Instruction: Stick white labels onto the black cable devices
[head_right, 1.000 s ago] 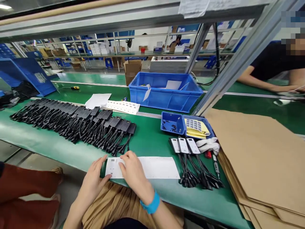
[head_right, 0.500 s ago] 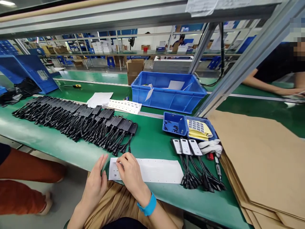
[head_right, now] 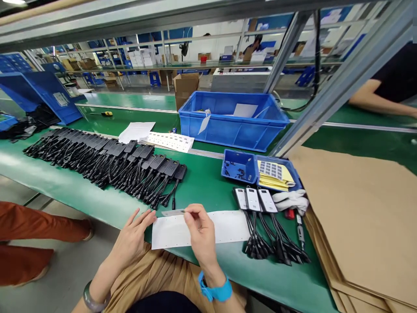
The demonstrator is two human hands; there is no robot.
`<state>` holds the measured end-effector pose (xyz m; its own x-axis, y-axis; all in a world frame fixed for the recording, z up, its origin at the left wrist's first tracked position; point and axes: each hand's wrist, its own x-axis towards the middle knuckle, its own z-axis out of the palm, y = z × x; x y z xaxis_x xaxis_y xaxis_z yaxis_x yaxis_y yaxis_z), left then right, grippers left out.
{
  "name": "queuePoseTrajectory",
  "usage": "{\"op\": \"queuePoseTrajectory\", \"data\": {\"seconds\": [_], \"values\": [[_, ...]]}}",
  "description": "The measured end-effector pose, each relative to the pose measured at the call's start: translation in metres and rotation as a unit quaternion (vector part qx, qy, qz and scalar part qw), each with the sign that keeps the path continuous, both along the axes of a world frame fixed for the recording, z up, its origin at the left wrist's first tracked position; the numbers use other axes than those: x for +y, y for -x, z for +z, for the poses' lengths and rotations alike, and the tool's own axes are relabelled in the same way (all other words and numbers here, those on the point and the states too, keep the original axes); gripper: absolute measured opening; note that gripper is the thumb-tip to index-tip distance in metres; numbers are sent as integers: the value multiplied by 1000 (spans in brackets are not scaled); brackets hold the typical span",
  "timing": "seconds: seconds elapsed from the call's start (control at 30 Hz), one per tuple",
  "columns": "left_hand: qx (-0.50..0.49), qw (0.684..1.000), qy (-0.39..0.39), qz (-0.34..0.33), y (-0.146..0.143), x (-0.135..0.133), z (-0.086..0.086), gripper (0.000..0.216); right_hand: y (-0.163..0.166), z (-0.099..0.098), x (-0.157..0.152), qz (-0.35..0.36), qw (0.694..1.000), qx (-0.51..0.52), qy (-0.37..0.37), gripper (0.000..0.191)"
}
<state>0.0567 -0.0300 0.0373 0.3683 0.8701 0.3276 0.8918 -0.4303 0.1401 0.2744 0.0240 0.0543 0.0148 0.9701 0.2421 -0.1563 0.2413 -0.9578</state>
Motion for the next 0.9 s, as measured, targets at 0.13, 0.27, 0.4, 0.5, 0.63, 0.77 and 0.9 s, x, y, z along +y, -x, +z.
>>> {"op": "queuePoseTrajectory", "data": {"seconds": [0.13, 0.27, 0.4, 0.5, 0.63, 0.77, 0.9], "values": [[-16, 999, -11, 47, -26, 33, 28, 42, -28, -8, 4, -35, 985, 156, 62, 13], [-38, 986, 70, 143, -68, 91, 42, 17, -47, -9, 1, -70, 978, 184, 75, 15], [-87, 979, 85, 161, -87, 133, 36, 12, -56, -5, -5, -72, 976, 191, 78, 16], [-150, 972, 75, 167, -84, 137, 35, 22, -60, 1, -9, -69, 978, 182, 68, 16], [-453, 871, 140, 130, -77, 110, 45, 47, -61, 12, -10, -64, 982, 170, 57, 19], [-731, 572, 371, 14, -75, 68, 59, 69, -58, 24, -11, -30, 980, 189, 49, 23], [-760, 481, 437, -10, -76, 36, 59, 63, -52, 32, -12, -6, 979, 198, 42, 24]]}}
